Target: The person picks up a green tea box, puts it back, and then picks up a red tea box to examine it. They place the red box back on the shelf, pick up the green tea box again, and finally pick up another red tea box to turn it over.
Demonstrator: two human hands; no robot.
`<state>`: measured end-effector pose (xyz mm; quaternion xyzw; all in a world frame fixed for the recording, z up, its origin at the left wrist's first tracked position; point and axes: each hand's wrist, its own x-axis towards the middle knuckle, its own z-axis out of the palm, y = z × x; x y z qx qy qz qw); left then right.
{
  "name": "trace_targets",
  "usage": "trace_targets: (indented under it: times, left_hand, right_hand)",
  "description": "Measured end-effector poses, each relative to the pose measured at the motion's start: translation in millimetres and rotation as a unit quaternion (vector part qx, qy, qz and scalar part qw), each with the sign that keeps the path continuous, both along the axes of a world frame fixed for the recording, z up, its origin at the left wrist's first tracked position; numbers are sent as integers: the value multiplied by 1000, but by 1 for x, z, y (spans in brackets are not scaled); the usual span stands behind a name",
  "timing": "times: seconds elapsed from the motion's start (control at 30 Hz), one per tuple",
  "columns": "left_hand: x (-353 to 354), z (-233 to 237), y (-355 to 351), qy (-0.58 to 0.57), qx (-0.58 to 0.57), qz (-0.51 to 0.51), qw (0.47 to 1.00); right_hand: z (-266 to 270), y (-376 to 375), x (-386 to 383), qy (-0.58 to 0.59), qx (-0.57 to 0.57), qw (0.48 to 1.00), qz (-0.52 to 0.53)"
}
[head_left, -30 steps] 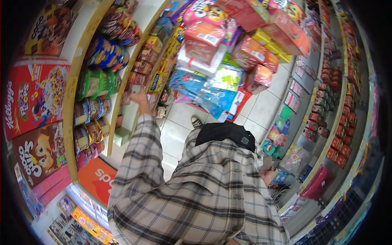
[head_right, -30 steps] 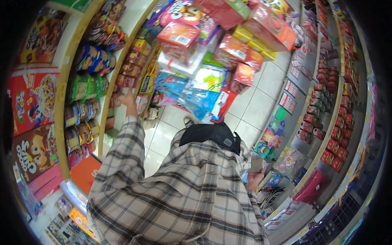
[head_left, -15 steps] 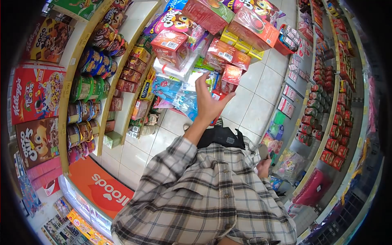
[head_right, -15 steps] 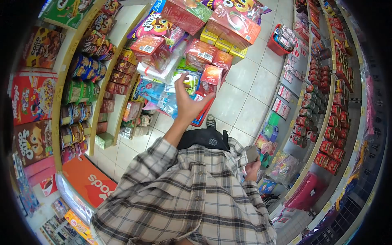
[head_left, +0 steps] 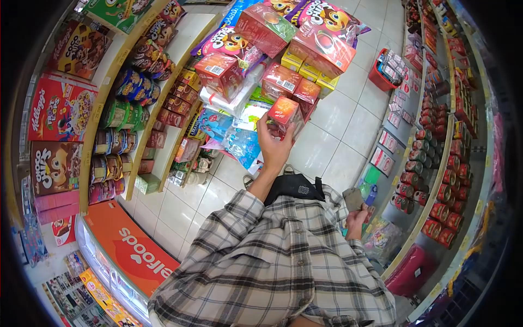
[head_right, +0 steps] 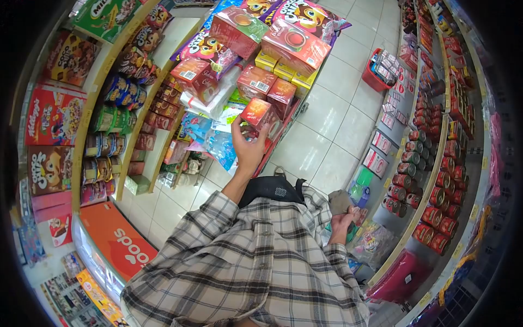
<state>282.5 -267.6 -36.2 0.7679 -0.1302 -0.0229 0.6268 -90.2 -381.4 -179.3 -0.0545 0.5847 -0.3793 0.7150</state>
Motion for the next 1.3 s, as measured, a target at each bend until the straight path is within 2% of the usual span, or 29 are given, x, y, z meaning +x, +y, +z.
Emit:
trace_targets:
  times: [0.17,0.2,0.23,0.3,0.33,0.37,0.43,0.57,0.6,0.7,0.73,0.77,0.83,0.87,0.9,1.0,1.1,1.23,1.3]
  left_hand:
    - [0,-1,17,30,-87,21,996]
    - [0,9,16,3,-168,30,985]
    - [-1,25,20,105,-246,13,963]
    - [-3,51,33,299,-392,-23,870]
    - [4,41,39,369,-394,-104,835]
    - [0,34,43,406,-421,-95,806]
    - [-9,69,41,475,-472,-81,738]
    - [-14,64,64,495,-458,-194,713]
    - [-15,62,67,485,-443,-197,728]
    - [-19,77,71,482,-401,-71,776]
    - [-20,83,76,472,-411,-88,775]
    - [-22,90,77,437,-401,-72,802]
    - [-26,113,79,363,-378,-36,851]
    - [-26,118,85,343,-391,-62,852]
    - [-26,119,91,339,-374,-22,863]
    - [-29,124,109,315,-350,74,879]
    - [-29,130,131,272,-373,115,879]
    - [-26,136,162,222,-353,179,891]
    - [-17,140,182,185,-389,200,880]
  right_hand:
    - [6,-30,21,-129,-15,989,69]
    - [17,-35,32,-163,-21,983,85]
    - [30,-41,43,-173,-26,978,115]
    - [64,-51,65,-192,-34,965,173]
    - [89,-53,78,-206,-42,958,197]
    - [116,-55,92,-222,-52,949,219]
    - [167,-56,115,-241,-93,932,254]
    - [249,-51,159,-265,-249,878,310]
    - [258,-45,171,-272,-294,857,323]
    - [261,-21,210,-210,-372,827,366]
    - [263,-10,224,-185,-385,813,396]
    - [268,2,240,-145,-393,776,472]
    - [281,30,273,-102,-437,670,592]
    - [288,46,289,-100,-471,608,631]
    - [292,65,302,-142,-514,563,631]
    - [277,103,323,-105,-707,403,572]
    - [283,119,331,-180,-667,343,636]
    - [292,150,332,-242,-650,333,639]
    - [288,167,328,-253,-624,336,659]
